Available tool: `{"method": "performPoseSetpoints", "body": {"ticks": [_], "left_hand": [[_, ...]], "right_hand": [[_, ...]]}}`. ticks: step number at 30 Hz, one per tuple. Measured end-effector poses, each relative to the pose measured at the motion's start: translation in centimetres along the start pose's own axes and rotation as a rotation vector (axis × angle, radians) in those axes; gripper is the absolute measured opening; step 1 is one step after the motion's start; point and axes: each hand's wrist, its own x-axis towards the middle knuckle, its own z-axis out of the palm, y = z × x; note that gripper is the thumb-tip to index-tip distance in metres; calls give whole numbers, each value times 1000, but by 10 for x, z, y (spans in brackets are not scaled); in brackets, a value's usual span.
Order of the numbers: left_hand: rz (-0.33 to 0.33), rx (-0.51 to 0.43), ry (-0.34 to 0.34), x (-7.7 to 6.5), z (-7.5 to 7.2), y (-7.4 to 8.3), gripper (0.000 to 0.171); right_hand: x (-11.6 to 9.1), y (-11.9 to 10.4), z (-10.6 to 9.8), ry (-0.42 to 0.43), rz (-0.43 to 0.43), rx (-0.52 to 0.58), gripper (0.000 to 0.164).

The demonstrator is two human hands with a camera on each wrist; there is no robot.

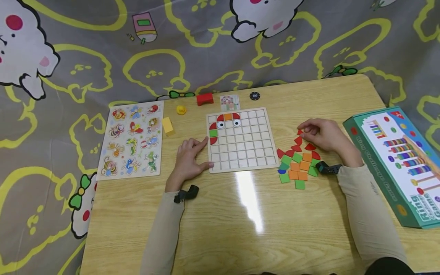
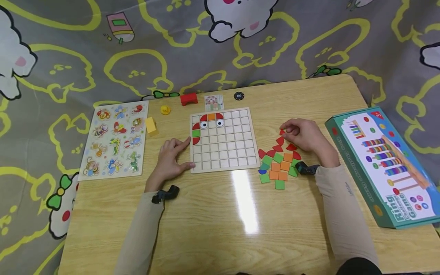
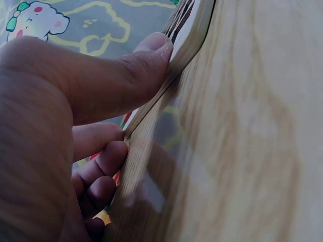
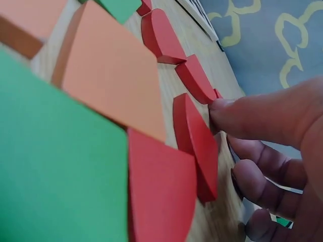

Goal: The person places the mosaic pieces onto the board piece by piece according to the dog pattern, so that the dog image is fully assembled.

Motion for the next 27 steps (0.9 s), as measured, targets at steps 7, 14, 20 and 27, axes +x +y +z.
{"method": "performPoseSetpoints", "body": {"ticks": [7, 14, 20, 27], "left_hand": [[-5, 5, -7, 0, -1, -2, 90], [5, 11, 3, 2, 0, -4, 90], [-4, -4, -6, 2, 1, -4, 91], [-5, 0, -8, 2, 0, -6, 91]], "right_hand": [[10, -10, 7, 74, -38, 28, 26], [42, -58, 26, 120, -97, 180, 28], [76, -102, 51, 87, -185, 270, 25], [110, -130, 78, 39, -293, 291, 23]]}}
